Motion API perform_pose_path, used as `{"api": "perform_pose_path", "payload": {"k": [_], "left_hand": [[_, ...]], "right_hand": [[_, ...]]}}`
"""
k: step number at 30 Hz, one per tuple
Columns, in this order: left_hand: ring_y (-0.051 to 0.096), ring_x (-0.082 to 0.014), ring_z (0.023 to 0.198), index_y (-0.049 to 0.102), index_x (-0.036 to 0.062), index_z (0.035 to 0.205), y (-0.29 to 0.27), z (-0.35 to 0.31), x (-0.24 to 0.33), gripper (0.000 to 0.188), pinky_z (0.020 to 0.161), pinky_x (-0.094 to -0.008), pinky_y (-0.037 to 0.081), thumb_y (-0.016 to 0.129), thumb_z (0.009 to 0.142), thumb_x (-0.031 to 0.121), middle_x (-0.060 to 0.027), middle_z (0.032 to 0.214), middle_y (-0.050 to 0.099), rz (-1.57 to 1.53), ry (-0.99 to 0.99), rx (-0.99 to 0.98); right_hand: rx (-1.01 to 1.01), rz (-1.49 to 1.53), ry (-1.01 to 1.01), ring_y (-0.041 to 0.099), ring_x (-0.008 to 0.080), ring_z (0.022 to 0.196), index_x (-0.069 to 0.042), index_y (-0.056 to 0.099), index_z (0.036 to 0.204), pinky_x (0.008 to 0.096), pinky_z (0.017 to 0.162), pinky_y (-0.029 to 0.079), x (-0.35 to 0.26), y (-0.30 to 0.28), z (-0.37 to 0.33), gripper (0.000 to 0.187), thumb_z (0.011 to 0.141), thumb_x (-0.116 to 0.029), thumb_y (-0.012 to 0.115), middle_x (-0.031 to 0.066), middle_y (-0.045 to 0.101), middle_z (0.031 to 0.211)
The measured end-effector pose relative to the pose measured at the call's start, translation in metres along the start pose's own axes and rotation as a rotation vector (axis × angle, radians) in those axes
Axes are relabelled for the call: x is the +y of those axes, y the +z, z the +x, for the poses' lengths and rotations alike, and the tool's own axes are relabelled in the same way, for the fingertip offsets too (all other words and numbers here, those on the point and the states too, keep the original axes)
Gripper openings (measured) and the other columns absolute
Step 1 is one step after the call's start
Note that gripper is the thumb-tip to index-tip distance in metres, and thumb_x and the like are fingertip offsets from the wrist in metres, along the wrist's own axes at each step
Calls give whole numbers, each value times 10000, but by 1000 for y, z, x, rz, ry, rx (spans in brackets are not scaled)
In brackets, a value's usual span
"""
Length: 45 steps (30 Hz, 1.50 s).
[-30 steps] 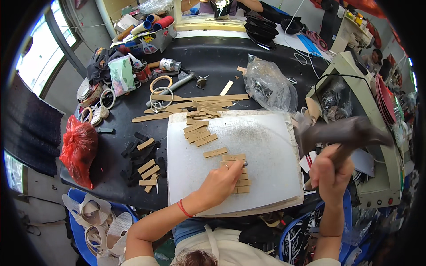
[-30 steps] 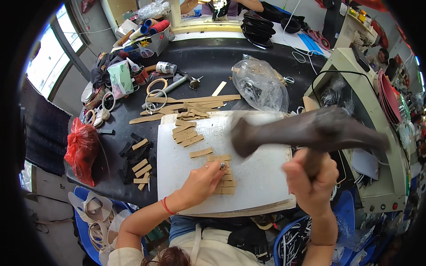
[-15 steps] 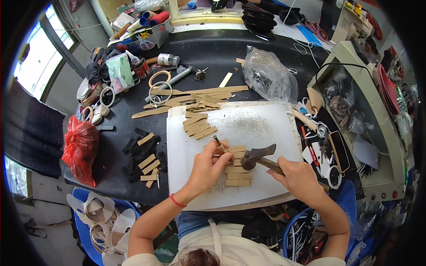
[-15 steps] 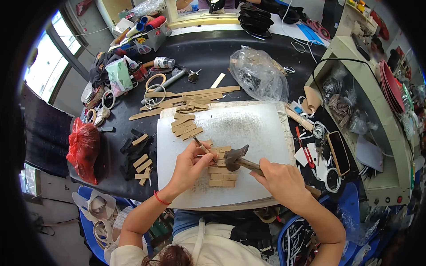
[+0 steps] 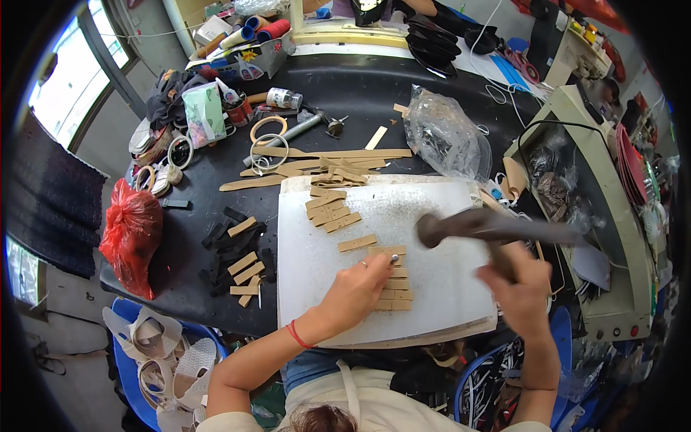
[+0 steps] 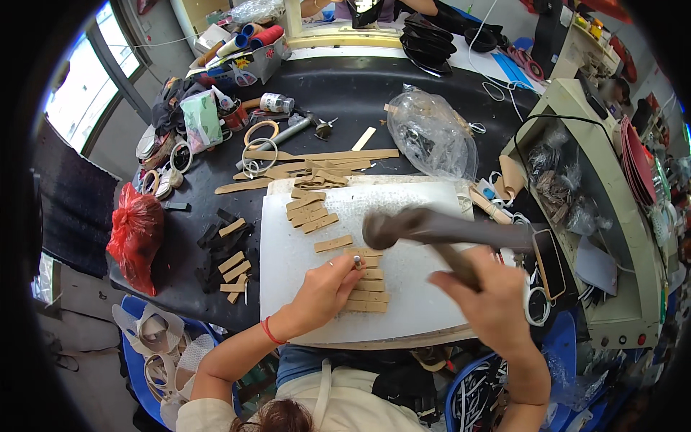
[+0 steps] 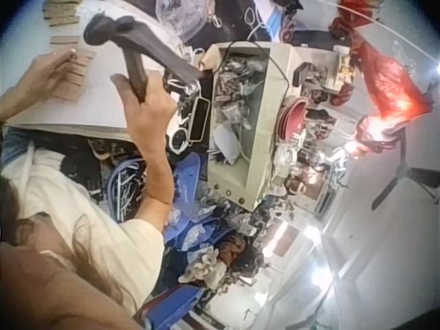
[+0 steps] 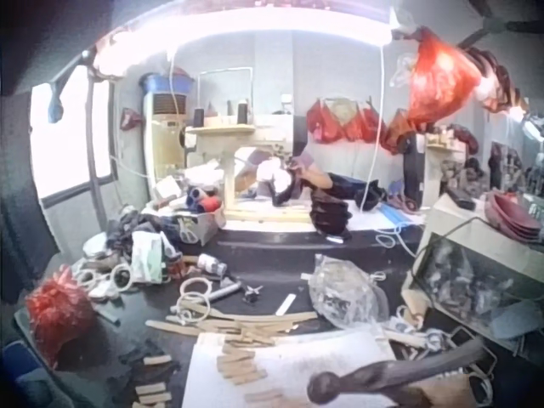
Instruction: The person uses a hammer and a metal punch to drive fasteners into small rectangular wooden blocks arranged on a white cutting board. The person repeatedly positions the punch on the blocks and strikes it with the hammer, then moves the blocks to a separate pile. The workspace is cluttered with various tools and materials, including a sewing machine in the background.
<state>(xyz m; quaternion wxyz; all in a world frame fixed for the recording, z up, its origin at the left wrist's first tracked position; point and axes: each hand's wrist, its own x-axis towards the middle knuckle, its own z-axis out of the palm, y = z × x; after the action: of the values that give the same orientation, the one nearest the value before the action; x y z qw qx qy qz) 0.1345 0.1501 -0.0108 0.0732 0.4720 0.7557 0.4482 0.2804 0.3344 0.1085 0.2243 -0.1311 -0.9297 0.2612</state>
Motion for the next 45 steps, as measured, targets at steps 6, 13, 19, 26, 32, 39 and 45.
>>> {"api": "perform_pose_path", "payload": {"k": [6, 13, 19, 26, 32, 39, 45], "left_hand": [[639, -361, 776, 535, 32, 1011, 0, 2, 1, 136, 613, -402, 518, 602, 893, 44, -155, 893, 644, 57, -2, -42], [691, -239, 845, 495, 14, 1075, -2, 13, -7, 191, 665, -312, 563, 599, 921, 55, -159, 903, 658, -275, -268, 19], [662, -168, 942, 469, -22, 1143, -1, 1, 4, 208, 805, -274, 573, 540, 961, 49, -133, 980, 651, -706, -463, -42], [660, -171, 956, 476, -22, 1130, 0, -1, 6, 190, 819, -275, 566, 535, 965, 51, -140, 1004, 658, -627, -445, -55], [696, -225, 856, 512, -2, 1082, 5, -6, 4, 171, 717, -308, 565, 577, 926, 25, -146, 979, 678, -311, -192, -69], [637, -362, 724, 515, 15, 1070, 12, -14, 12, 208, 589, -428, 521, 606, 884, 44, -172, 870, 629, 47, 39, -95], [642, -352, 708, 519, 15, 1043, 12, -12, 11, 183, 582, -405, 521, 612, 900, 80, -176, 809, 626, 11, 5, -27]], "right_hand": [[-208, -238, -162, 581, 338, 514, -21, 532, 763, 416, 471, 453, 15, 17, 9, 333, 842, -286, 718, 156, 560, 575], [-366, -311, -33, 566, 374, 515, -32, 477, 769, 442, 491, 451, 32, 39, -25, 357, 874, -307, 679, 158, 532, 534], [-378, -300, -63, 609, 339, 536, -45, 470, 796, 433, 463, 471, 38, 42, -26, 342, 882, -317, 659, 124, 559, 577], [-370, -299, -74, 613, 333, 539, -48, 475, 800, 432, 467, 473, 41, 43, -29, 340, 880, -320, 662, 117, 567, 582], [-307, -251, -134, 591, 294, 482, -36, 487, 755, 377, 446, 467, 40, 30, -24, 350, 868, -297, 690, 117, 552, 563], [-8, 409, 116, 562, 256, 462, 5, 535, 803, 340, 481, 439, -1, -21, -14, 271, 871, -197, 702, 136, 554, 567], [-285, -263, -30, 572, 359, 538, -19, 507, 795, 407, 501, 432, 22, 8, -13, 346, 842, -282, 726, 172, 561, 592]]}}
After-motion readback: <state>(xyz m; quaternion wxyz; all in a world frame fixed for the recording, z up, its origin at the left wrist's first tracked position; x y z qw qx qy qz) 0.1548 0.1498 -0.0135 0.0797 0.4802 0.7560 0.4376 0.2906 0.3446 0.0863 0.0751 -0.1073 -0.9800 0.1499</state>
